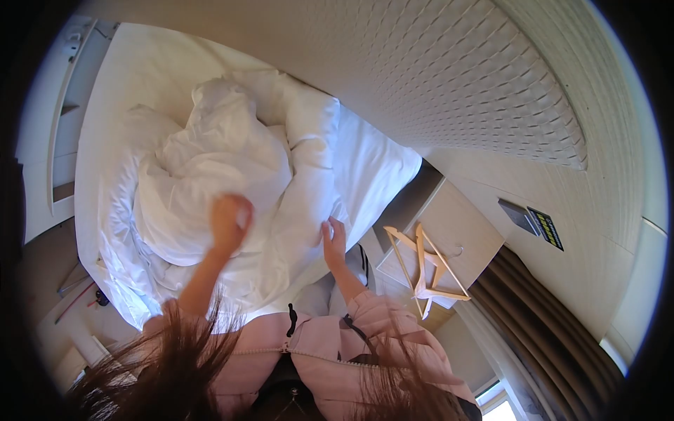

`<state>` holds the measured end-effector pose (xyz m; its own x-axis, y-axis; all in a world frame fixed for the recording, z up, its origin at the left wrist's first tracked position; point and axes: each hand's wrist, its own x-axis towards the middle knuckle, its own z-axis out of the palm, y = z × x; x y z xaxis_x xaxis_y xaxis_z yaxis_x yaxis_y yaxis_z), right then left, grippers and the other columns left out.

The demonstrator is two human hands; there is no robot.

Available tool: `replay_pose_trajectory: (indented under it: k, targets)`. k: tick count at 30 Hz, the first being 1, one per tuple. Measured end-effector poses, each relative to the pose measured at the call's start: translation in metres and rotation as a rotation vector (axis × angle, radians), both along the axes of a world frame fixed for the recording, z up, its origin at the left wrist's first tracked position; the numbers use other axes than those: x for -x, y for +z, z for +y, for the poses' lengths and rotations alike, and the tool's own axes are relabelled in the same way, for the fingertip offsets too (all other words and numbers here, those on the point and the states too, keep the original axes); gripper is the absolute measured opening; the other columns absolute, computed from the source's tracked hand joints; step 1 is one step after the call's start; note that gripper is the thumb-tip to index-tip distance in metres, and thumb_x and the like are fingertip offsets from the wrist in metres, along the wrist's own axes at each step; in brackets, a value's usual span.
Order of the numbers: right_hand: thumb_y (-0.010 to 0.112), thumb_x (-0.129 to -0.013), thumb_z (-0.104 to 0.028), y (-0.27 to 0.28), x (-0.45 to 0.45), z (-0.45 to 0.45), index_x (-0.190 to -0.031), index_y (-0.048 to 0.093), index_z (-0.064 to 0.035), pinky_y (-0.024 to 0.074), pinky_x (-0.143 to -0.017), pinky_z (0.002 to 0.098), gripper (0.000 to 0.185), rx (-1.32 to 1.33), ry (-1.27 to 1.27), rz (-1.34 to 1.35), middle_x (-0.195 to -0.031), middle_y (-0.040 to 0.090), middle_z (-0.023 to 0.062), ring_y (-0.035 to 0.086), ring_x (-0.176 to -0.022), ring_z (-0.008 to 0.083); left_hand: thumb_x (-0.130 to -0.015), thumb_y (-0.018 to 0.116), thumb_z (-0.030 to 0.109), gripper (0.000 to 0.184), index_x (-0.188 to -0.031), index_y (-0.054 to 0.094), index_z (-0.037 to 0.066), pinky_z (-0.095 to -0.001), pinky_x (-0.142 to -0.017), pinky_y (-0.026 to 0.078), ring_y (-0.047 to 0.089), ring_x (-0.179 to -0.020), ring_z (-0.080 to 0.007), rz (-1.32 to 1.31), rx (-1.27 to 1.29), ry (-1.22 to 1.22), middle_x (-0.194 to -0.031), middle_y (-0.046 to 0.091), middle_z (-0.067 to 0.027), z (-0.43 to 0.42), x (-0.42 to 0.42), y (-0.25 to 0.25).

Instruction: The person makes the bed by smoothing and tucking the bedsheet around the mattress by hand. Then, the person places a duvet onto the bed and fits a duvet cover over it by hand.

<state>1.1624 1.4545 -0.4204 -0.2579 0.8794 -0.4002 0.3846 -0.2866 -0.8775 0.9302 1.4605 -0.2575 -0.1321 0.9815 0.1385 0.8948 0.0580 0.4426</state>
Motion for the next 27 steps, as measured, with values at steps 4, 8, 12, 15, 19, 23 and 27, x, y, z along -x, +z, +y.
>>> replay_pose_trajectory:
  k: [4, 8, 12, 15, 19, 23, 27]
  targets:
    - [0.06, -0.07, -0.029, -0.025, -0.016, -0.008, -0.103, 0.045, -0.0024, 0.0359, -0.08, 0.0356, 0.045, -0.01, -0.222, -0.623, -0.098, 0.049, 0.0144, 0.045, -0.093, 0.0264, -0.061, 0.063, 0.012, 0.036, -0.094, 0.05, 0.008, -0.0374, -0.07, 0.036, 0.049, -0.082, -0.0254, -0.283, 0.128, 0.033, -0.088, 0.051, -0.0079, -0.034, -0.082, -0.042]
    - [0.064, -0.064, -0.027, -0.048, -0.028, -0.006, -0.104, 0.044, -0.0031, 0.0395, -0.073, 0.0327, 0.051, 0.735, -0.392, -0.329, -0.091, 0.055, 0.0123, 0.051, -0.085, 0.0226, -0.061, 0.063, 0.014, 0.053, -0.11, 0.044, 0.009, -0.0355, -0.068, 0.041, 0.05, -0.088, -0.0259, -0.148, 0.284, 0.283, -0.098, 0.05, -0.01, -0.02, -0.1, -0.084]
    - [0.061, -0.066, -0.024, -0.092, -0.042, -0.009, -0.107, 0.04, -0.0037, 0.0402, -0.068, 0.0312, 0.05, 0.654, -0.077, -0.299, -0.084, 0.058, 0.0099, 0.054, -0.079, 0.0186, -0.064, 0.06, 0.012, 0.053, -0.113, 0.042, 0.008, -0.0355, -0.064, 0.044, 0.054, -0.079, -0.0281, -0.358, 0.343, 0.32, -0.094, 0.055, -0.0127, -0.016, -0.092, -0.119]
    - [0.059, -0.068, -0.026, -0.082, -0.03, -0.002, -0.107, 0.04, -0.005, 0.0392, -0.068, 0.0321, 0.048, 0.552, -0.389, 0.037, -0.091, 0.056, 0.0076, 0.052, -0.082, 0.0168, -0.067, 0.056, 0.01, 0.044, -0.109, 0.046, 0.005, -0.0318, -0.066, 0.044, 0.056, -0.073, -0.0254, -0.562, 0.368, 0.416, -0.088, 0.057, -0.0135, -0.027, -0.077, -0.115]
    - [0.055, -0.073, -0.022, -0.03, -0.019, 0.027, -0.104, 0.045, -0.0064, 0.0407, -0.074, 0.0311, 0.036, 0.858, -0.79, 0.389, -0.099, 0.052, 0.0081, 0.051, -0.087, 0.0183, -0.071, 0.053, 0.008, 0.033, -0.102, 0.05, 0.001, -0.0278, -0.069, 0.042, 0.056, -0.078, -0.0179, -0.872, 0.225, 0.455, -0.089, 0.058, -0.0119, -0.019, -0.078, -0.094]
    - [0.052, -0.077, -0.019, 0.006, -0.019, 0.059, -0.107, 0.043, -0.0011, 0.0398, -0.084, 0.0326, 0.036, 1.024, -0.506, 0.629, -0.102, 0.05, 0.0101, 0.049, -0.094, 0.0205, -0.077, 0.05, 0.011, 0.027, -0.099, 0.051, -0.003, -0.024, -0.074, 0.039, 0.052, -0.081, -0.0121, -1.11, 0.134, 0.474, -0.092, 0.057, -0.0078, -0.002, -0.084, -0.086]
    - [0.045, -0.081, -0.017, 0.015, -0.065, 0.101, -0.112, 0.04, 0.0004, 0.0378, -0.087, 0.0352, 0.036, 0.765, -0.523, 0.958, -0.11, 0.048, 0.011, 0.046, -0.101, 0.0226, -0.081, 0.048, 0.015, 0.026, -0.099, 0.051, -0.002, -0.0225, -0.073, 0.039, 0.05, -0.082, -0.0098, -1.357, 0.206, 0.611, -0.091, 0.056, -0.006, 0.019, -0.091, -0.068]
